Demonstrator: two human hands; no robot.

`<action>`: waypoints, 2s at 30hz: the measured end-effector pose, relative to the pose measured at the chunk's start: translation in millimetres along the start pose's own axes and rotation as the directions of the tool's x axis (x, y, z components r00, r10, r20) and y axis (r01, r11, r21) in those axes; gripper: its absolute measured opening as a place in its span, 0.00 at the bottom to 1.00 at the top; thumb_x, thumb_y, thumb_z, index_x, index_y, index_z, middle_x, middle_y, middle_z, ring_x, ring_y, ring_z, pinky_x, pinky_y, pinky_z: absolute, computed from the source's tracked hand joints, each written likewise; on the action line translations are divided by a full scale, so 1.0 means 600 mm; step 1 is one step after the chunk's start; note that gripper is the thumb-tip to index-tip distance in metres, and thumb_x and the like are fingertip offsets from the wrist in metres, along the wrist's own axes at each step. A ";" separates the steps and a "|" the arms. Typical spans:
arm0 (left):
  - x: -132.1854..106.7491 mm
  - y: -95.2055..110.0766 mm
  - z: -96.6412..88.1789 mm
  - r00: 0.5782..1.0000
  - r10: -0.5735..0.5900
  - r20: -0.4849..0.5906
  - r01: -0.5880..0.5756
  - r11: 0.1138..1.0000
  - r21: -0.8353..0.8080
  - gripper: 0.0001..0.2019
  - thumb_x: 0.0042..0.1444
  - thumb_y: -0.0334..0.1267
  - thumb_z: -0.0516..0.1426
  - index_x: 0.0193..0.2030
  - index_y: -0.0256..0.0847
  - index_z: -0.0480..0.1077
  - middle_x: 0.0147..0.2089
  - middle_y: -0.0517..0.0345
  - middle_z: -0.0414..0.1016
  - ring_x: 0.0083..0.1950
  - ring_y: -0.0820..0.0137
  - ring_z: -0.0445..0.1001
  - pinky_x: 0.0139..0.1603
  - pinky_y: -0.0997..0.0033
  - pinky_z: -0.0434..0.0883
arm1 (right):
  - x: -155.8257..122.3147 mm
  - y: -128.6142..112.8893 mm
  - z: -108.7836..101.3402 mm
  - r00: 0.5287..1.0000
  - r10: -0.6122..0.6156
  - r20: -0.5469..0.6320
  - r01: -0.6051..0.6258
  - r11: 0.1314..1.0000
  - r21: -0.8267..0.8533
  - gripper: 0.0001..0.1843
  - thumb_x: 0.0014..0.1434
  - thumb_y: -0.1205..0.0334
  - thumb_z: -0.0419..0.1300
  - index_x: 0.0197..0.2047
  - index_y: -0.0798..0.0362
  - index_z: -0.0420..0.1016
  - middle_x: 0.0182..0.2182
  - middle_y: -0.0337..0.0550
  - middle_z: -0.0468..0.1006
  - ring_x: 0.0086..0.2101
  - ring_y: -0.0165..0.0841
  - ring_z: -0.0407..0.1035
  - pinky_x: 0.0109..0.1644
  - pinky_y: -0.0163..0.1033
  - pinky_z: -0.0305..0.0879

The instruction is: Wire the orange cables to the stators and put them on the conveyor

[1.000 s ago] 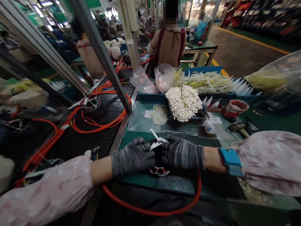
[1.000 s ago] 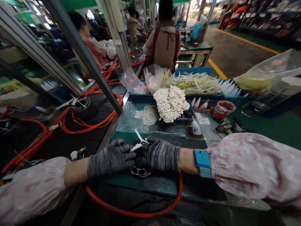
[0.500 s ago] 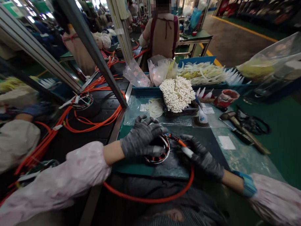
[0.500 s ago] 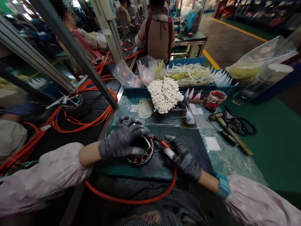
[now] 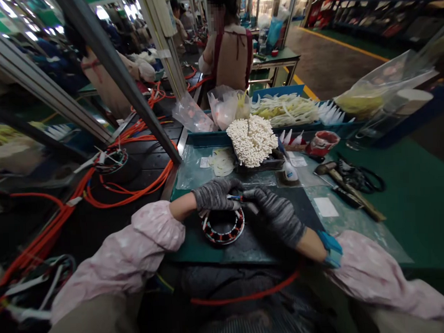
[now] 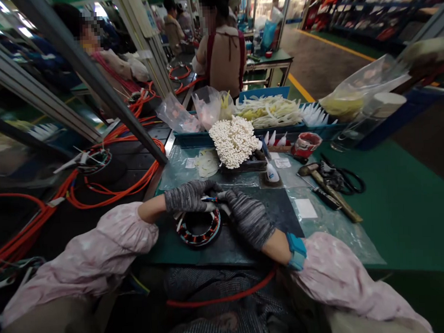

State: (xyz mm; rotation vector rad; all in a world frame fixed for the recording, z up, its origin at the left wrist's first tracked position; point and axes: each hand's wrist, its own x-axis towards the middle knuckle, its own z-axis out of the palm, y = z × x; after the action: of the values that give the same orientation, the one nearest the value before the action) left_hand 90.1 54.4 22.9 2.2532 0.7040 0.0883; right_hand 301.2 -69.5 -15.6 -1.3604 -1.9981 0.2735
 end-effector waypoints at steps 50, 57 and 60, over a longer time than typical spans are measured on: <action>-0.027 0.074 0.077 0.743 0.614 -0.266 -0.206 0.588 0.782 0.07 0.76 0.38 0.59 0.50 0.54 0.79 0.50 0.68 0.85 0.56 0.64 0.78 0.67 0.53 0.64 | -0.096 -0.044 -0.022 0.872 0.186 -0.453 -0.038 0.948 0.316 0.07 0.68 0.66 0.67 0.47 0.45 0.82 0.42 0.39 0.89 0.41 0.33 0.85 0.48 0.35 0.83; -0.045 0.070 0.092 0.670 0.664 -0.332 -0.209 0.598 0.774 0.10 0.76 0.33 0.53 0.52 0.41 0.77 0.45 0.56 0.86 0.47 0.68 0.82 0.58 0.64 0.75 | -0.032 -0.068 0.031 0.645 0.534 -0.547 -0.126 0.780 0.613 0.05 0.67 0.56 0.69 0.42 0.48 0.80 0.37 0.39 0.89 0.36 0.36 0.83 0.44 0.44 0.84; -0.077 0.072 0.098 0.685 0.647 -0.336 -0.112 0.549 0.828 0.12 0.75 0.30 0.53 0.52 0.40 0.78 0.49 0.51 0.87 0.51 0.66 0.83 0.59 0.63 0.75 | -0.010 -0.082 0.043 0.650 0.567 -0.506 -0.123 0.736 0.666 0.08 0.69 0.53 0.67 0.43 0.48 0.81 0.38 0.40 0.89 0.37 0.37 0.83 0.46 0.45 0.83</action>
State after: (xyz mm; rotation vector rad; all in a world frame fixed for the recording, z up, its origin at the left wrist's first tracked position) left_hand 86.6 -31.9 17.6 3.2513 0.5518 0.9992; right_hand 250.0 -90.5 -11.2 -1.1905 -0.8739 0.4443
